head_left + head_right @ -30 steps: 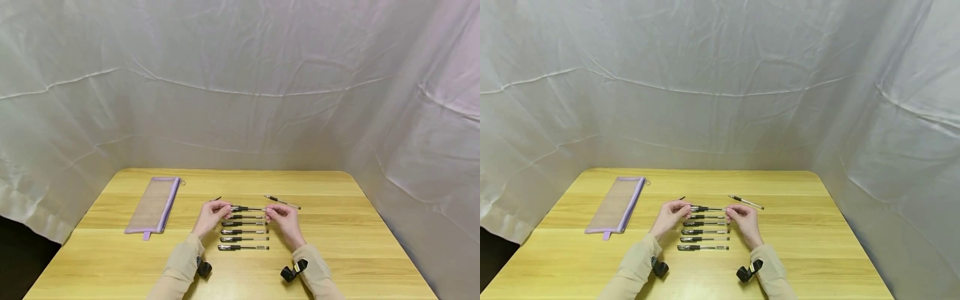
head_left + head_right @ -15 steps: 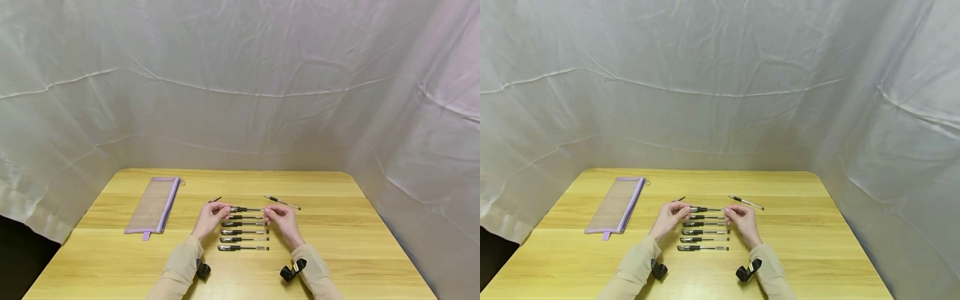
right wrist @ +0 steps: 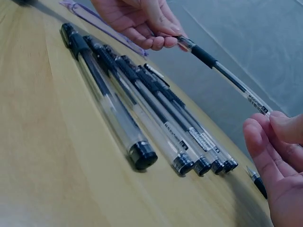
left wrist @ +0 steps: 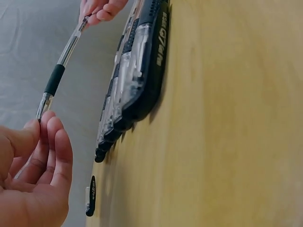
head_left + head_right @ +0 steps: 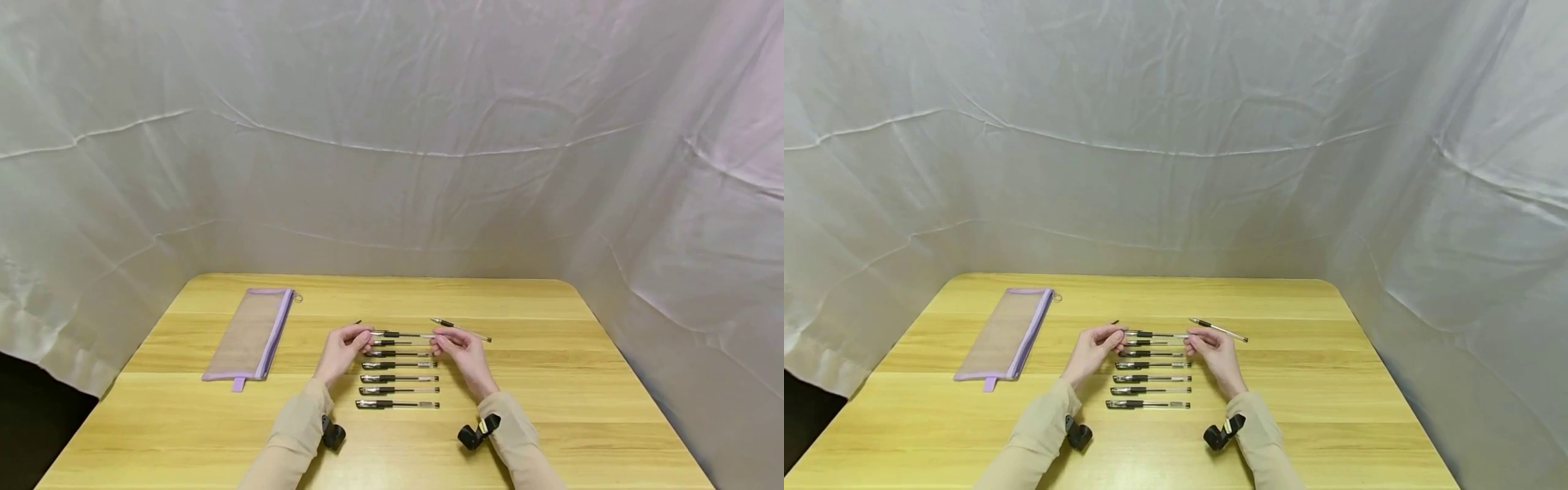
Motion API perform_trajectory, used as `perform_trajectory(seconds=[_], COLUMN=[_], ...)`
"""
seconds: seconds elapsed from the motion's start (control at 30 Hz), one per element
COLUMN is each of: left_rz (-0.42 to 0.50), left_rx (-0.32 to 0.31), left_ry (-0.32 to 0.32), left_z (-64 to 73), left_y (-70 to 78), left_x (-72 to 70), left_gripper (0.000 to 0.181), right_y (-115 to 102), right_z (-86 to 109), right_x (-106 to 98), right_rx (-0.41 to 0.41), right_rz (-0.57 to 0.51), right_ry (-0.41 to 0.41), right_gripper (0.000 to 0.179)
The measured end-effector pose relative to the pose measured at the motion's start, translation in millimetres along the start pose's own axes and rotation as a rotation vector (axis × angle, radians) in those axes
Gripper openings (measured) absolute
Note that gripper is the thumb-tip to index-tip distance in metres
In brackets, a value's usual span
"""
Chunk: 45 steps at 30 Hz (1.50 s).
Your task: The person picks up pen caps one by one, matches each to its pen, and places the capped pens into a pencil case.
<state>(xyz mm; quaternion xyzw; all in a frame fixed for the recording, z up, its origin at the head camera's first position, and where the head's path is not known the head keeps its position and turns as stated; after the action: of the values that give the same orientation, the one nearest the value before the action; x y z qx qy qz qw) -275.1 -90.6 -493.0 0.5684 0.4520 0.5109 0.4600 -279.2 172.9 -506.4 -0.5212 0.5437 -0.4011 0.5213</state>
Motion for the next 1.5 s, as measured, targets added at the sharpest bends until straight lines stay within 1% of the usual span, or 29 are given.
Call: perform_trajectory(seconds=[0.1, 0.17, 0.2, 0.33, 0.43, 0.53, 0.63, 0.67, 0.77, 0.83, 0.93, 1.07, 1.23, 1.5], left_rz=[-0.001, -0.034, -0.063, -0.227, -0.305, -0.331, -0.361, -0.386, -0.429, -0.456, -0.484, -0.540, -0.558, -0.532], left_rx=[0.005, 0.005, 0.004, 0.009, 0.011, 0.003, 0.019, 0.034, 0.047, 0.039, 0.011, 0.005, 0.013, -0.020], left_ry=[0.024, 0.046, 0.060, 0.107, 0.129, 0.143, 0.151, 0.155, 0.172, 0.185, 0.201, 0.217, 0.227, 0.233], left_z=[-2.3, -3.6, -4.6, -8.9, -12.7, -15.9, -18.3, -18.6, -19.7, -21.5, -23.8, -25.8, -24.4, -26.7], left_y=[0.1, -0.1, -0.4, -1.7, -2.7, -3.8, -3.7, -2.7, -0.9, -1.2, -3.8, -6.0, -3.3, -5.9], left_x=[-0.4, -1.4, -2.1, -5.0, -6.5, -6.8, -5.5, -4.5, -2.2, -1.3, -0.7, -0.3, 1.4, 1.3], left_gripper=[0.025, 0.023, 0.021, 0.018, 0.018, 0.016, 0.014, 0.013, 0.011, 0.011, 0.011, 0.012, 0.013, 0.013], right_y=[1, 2, 2, 5, 7, 9, 10, 10, 9, 9, 9, 10, 8, 8], right_z=[-3.7, -6.5, -8.0, -14.1, -18.4, -21.6, -24.3, -25.2, -27.8, -29.3, -30.8, -32.3, -34.3, -37.3], right_x=[0, 0, 0, 0, 0, 0, -1, 0, 1, 2, 3, 5, 5, 6], right_rx=[0.036, 0.050, 0.055, 0.068, 0.075, 0.078, 0.070, 0.064, 0.051, 0.044, 0.032, 0.024, 0.030, 0.045], right_rz=[0.011, 0.029, 0.043, 0.128, 0.229, 0.341, 0.441, 0.471, 0.547, 0.594, 0.658, 0.715, 0.747, 0.787], right_ry=[0.032, 0.045, 0.048, 0.058, 0.076, 0.097, 0.113, 0.114, 0.116, 0.115, 0.110, 0.095, 0.076, 0.067], right_gripper=[0.038, 0.035, 0.033, 0.027, 0.022, 0.017, 0.014, 0.014, 0.013, 0.012, 0.011, 0.011, 0.012, 0.012])
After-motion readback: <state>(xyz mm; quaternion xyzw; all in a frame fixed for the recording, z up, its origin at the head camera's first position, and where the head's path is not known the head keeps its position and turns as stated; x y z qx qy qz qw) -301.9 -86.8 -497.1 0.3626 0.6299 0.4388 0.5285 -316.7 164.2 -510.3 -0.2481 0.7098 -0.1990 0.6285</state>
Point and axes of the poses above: each hand's wrist, its own z-axis away from the middle knuckle, its own x-axis out of the palm, y = z × x, the point moved 3 cm from there along -z, towards the middle knuckle, and after that the axes turned 14 degrees about z, right-handed, at the moved point
